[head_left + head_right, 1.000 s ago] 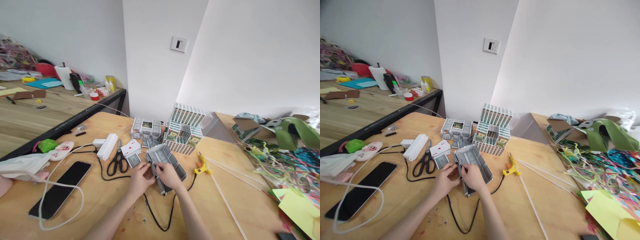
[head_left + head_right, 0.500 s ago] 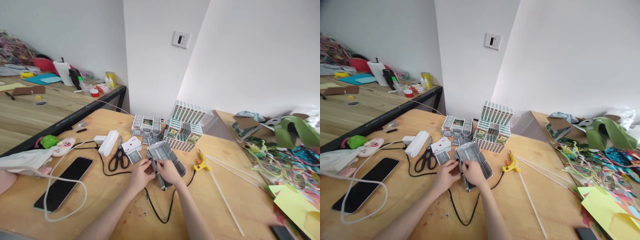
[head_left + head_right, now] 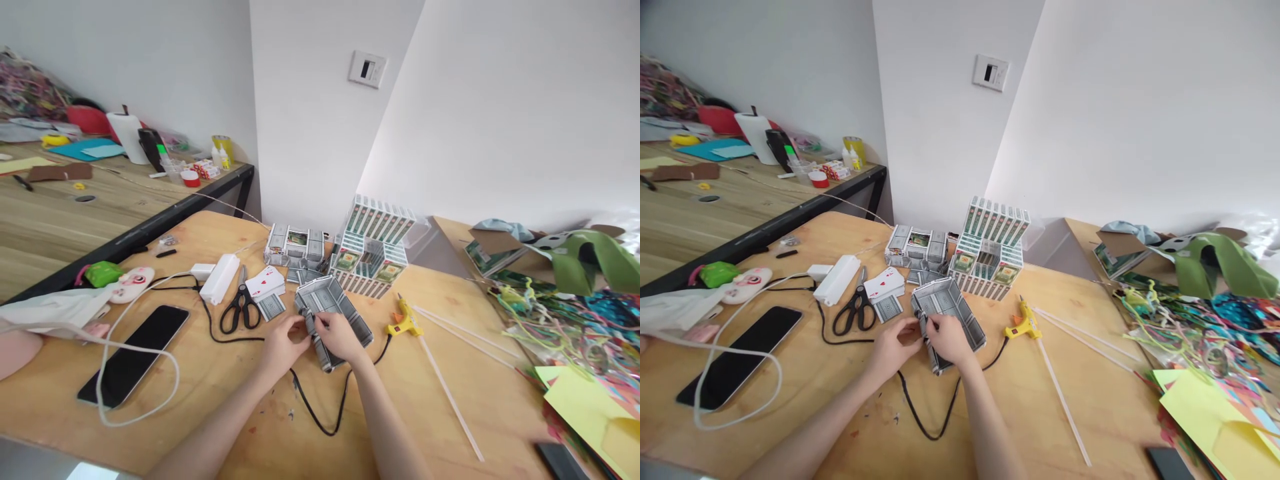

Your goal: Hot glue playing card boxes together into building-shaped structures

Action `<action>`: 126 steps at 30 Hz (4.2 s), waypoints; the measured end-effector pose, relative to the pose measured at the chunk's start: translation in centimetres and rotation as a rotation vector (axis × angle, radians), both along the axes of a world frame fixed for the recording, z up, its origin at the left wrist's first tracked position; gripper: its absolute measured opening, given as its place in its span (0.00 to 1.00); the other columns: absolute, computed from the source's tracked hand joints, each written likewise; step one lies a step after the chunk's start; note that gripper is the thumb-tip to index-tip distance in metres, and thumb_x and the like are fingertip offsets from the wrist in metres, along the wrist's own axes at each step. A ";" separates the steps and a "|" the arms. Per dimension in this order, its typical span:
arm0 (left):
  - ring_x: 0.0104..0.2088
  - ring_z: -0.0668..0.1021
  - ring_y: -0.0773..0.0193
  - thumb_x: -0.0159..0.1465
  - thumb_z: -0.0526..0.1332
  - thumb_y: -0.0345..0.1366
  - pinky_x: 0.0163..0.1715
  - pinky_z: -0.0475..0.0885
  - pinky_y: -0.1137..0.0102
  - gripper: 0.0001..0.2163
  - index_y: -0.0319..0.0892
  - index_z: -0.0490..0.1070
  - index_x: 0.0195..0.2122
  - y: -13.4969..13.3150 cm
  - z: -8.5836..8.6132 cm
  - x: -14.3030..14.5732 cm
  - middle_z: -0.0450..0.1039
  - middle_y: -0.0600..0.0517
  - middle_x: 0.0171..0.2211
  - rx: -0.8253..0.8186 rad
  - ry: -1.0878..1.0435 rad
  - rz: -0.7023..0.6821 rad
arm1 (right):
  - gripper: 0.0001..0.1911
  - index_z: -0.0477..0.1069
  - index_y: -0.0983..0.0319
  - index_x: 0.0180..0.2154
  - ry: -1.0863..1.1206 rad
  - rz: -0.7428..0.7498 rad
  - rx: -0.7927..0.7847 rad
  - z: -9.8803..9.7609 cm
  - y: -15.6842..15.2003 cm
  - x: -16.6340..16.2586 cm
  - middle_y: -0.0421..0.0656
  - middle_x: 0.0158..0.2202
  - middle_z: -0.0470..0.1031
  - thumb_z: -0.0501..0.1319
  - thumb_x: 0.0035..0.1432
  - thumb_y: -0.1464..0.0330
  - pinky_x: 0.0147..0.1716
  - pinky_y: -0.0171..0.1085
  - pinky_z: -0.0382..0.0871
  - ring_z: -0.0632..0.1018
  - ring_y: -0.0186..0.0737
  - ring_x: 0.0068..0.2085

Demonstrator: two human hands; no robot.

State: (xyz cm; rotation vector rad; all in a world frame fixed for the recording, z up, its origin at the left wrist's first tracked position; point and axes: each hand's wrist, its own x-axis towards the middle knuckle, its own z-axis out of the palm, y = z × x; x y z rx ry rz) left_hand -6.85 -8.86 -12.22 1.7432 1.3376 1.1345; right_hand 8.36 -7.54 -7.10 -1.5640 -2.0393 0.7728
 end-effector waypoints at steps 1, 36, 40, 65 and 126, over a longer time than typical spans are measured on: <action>0.36 0.78 0.61 0.52 0.61 0.28 0.39 0.75 0.66 0.13 0.42 0.70 0.39 0.0 0.1 0.0 0.75 0.50 0.37 0.016 0.008 -0.003 | 0.14 0.68 0.62 0.23 0.001 0.000 0.001 0.0 0.0 0.0 0.37 0.20 0.66 0.49 0.57 0.71 0.26 0.30 0.54 0.64 0.31 0.23; 0.43 0.75 0.59 0.54 0.63 0.29 0.46 0.71 0.63 0.13 0.39 0.71 0.42 1.0 -0.3 -0.7 0.71 0.46 0.43 0.082 0.040 -0.114 | 0.16 0.60 0.61 0.21 0.129 0.050 -0.145 -1.1 0.7 0.9 0.37 0.20 0.63 0.46 0.59 0.64 0.26 0.31 0.57 0.65 0.33 0.24; 0.42 0.76 0.59 0.54 0.63 0.29 0.44 0.71 0.65 0.13 0.39 0.72 0.41 1.2 -0.1 -0.7 0.72 0.47 0.42 0.109 0.086 -0.138 | 0.15 0.57 0.60 0.21 0.134 0.055 -0.155 -1.0 0.6 0.8 0.36 0.19 0.59 0.48 0.58 0.62 0.26 0.31 0.55 0.62 0.32 0.24; 0.36 0.75 0.62 0.47 0.64 0.24 0.38 0.70 0.68 0.09 0.41 0.72 0.29 1.1 0.7 -0.2 0.73 0.52 0.32 0.020 -0.020 -0.024 | 0.17 0.60 0.61 0.21 0.184 0.065 -0.185 -1.0 0.7 0.8 0.36 0.20 0.57 0.50 0.57 0.60 0.26 0.31 0.55 0.61 0.32 0.25; 0.24 0.71 0.62 0.44 0.61 0.27 0.21 0.53 0.70 0.07 0.42 0.62 0.17 2.1 5.2 1.7 0.66 0.52 0.24 -0.064 0.539 0.041 | 0.14 0.54 0.60 0.17 0.249 0.035 -0.262 -1.1 0.8 0.7 0.35 0.17 0.54 0.50 0.53 0.66 0.23 0.32 0.51 0.59 0.30 0.23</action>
